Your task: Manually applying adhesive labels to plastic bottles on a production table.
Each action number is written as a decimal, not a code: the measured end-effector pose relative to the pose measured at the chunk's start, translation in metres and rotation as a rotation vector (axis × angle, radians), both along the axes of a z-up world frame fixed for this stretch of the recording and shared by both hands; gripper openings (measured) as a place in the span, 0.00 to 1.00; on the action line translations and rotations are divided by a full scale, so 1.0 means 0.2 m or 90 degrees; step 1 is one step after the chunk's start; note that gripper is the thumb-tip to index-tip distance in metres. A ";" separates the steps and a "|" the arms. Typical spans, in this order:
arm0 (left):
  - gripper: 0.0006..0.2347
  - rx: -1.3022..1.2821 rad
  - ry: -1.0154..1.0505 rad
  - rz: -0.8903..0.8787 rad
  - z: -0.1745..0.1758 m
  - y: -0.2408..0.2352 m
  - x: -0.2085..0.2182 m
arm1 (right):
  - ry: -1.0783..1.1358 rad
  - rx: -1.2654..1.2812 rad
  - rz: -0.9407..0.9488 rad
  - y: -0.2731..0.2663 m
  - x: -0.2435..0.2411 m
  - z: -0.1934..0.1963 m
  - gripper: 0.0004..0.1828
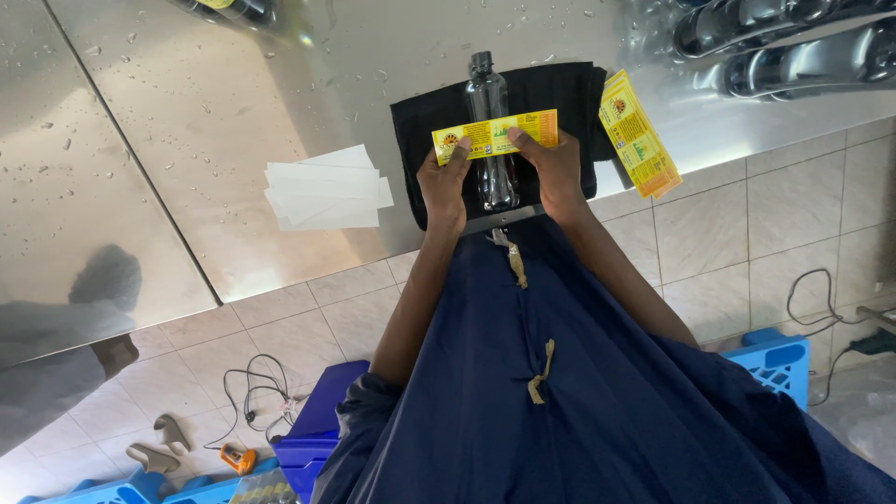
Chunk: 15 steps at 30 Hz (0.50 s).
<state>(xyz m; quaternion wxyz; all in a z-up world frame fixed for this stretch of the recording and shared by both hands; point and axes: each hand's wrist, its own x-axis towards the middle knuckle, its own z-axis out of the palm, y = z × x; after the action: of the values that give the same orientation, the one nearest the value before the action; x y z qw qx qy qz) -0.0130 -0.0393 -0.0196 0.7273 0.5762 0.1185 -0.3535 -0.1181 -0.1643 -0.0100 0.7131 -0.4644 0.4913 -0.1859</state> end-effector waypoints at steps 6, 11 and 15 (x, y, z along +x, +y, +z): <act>0.17 -0.017 0.005 0.000 -0.04 0.02 0.00 | 0.001 0.000 0.006 0.01 -0.01 0.00 0.29; 0.17 -0.007 0.001 0.001 -0.05 0.02 -0.01 | 0.003 -0.006 0.016 0.01 -0.01 0.00 0.28; 0.18 0.007 -0.007 0.000 -0.02 0.01 0.00 | 0.008 -0.014 0.022 0.00 -0.01 0.02 0.27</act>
<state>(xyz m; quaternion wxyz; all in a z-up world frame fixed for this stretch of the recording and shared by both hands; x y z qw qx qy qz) -0.0138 -0.0368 -0.0233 0.7249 0.5820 0.1167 -0.3496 -0.1196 -0.1633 -0.0066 0.7078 -0.4818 0.4857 -0.1760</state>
